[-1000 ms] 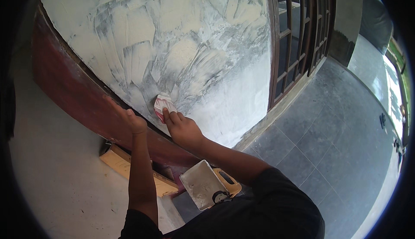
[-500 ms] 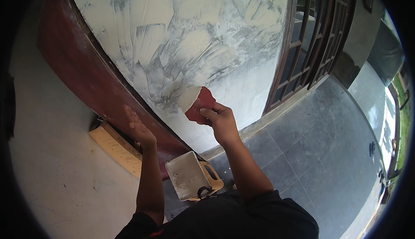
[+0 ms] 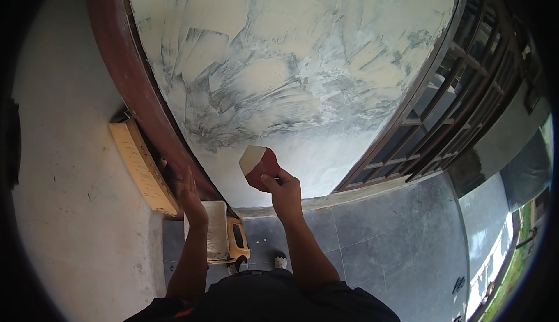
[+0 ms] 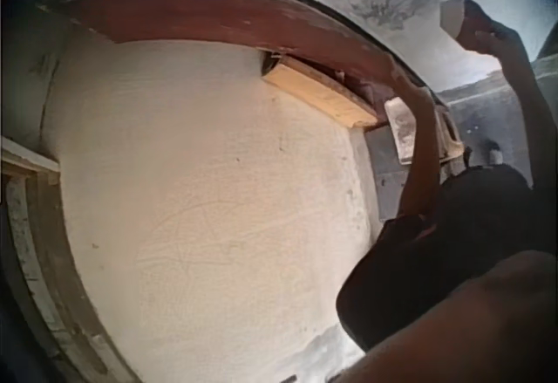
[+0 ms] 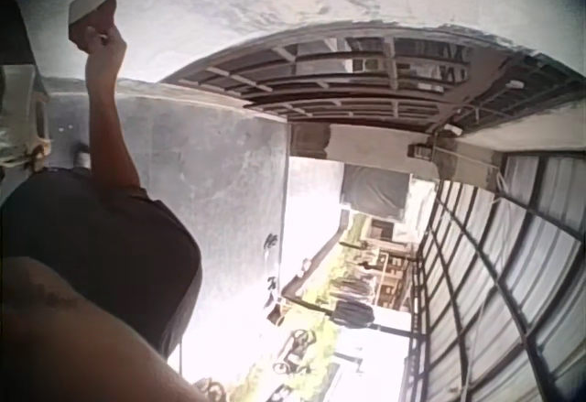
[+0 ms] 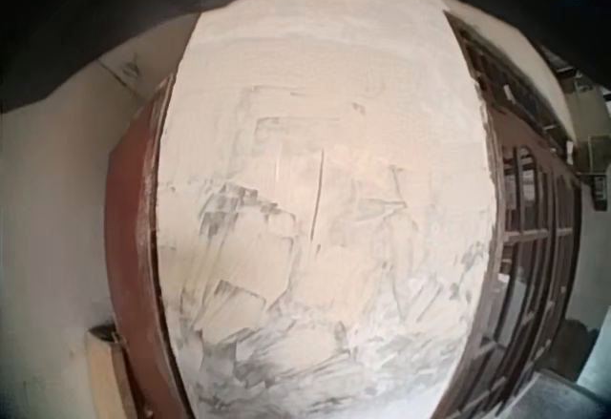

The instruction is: The person applies filler or putty to a wall surface with a scraper, smoothing the material onto the wall.

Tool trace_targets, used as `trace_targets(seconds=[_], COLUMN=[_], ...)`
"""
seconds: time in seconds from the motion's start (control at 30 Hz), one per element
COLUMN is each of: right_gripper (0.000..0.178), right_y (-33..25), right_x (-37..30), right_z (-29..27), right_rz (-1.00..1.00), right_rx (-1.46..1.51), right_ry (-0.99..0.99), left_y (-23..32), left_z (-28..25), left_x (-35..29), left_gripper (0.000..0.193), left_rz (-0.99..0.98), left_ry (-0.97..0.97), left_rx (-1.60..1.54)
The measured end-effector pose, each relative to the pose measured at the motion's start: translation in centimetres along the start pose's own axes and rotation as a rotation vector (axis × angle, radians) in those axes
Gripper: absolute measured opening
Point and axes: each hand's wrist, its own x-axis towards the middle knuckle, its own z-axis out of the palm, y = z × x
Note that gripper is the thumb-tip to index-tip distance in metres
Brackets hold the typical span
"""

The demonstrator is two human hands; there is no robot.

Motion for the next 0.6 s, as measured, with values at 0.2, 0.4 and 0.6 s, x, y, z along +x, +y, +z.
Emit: trace_targets(seconds=[0.2,0.4,0.6], right_gripper=[0.027,0.049,0.042], right_y=[-5.4,-15.6,-13.1], right_x=[2.7,7.6,12.3], right_z=[-2.9,-1.4,1.0], right_rz=[-0.579,-1.610,-1.917], right_rx=[-0.733,-1.338,-1.833], right_ry=[0.066,0.314,0.291], left_y=[1.3,3.1,3.1], left_z=[4.5,7.2,6.5], left_x=[-1.8,-2.3,-2.5], left_gripper=[0.071,0.077,0.076], left_rz=[-0.094,-0.051,-0.049], left_ry=[-0.034,-0.065,-0.025], left_rx=[0.010,0.049,-0.015])
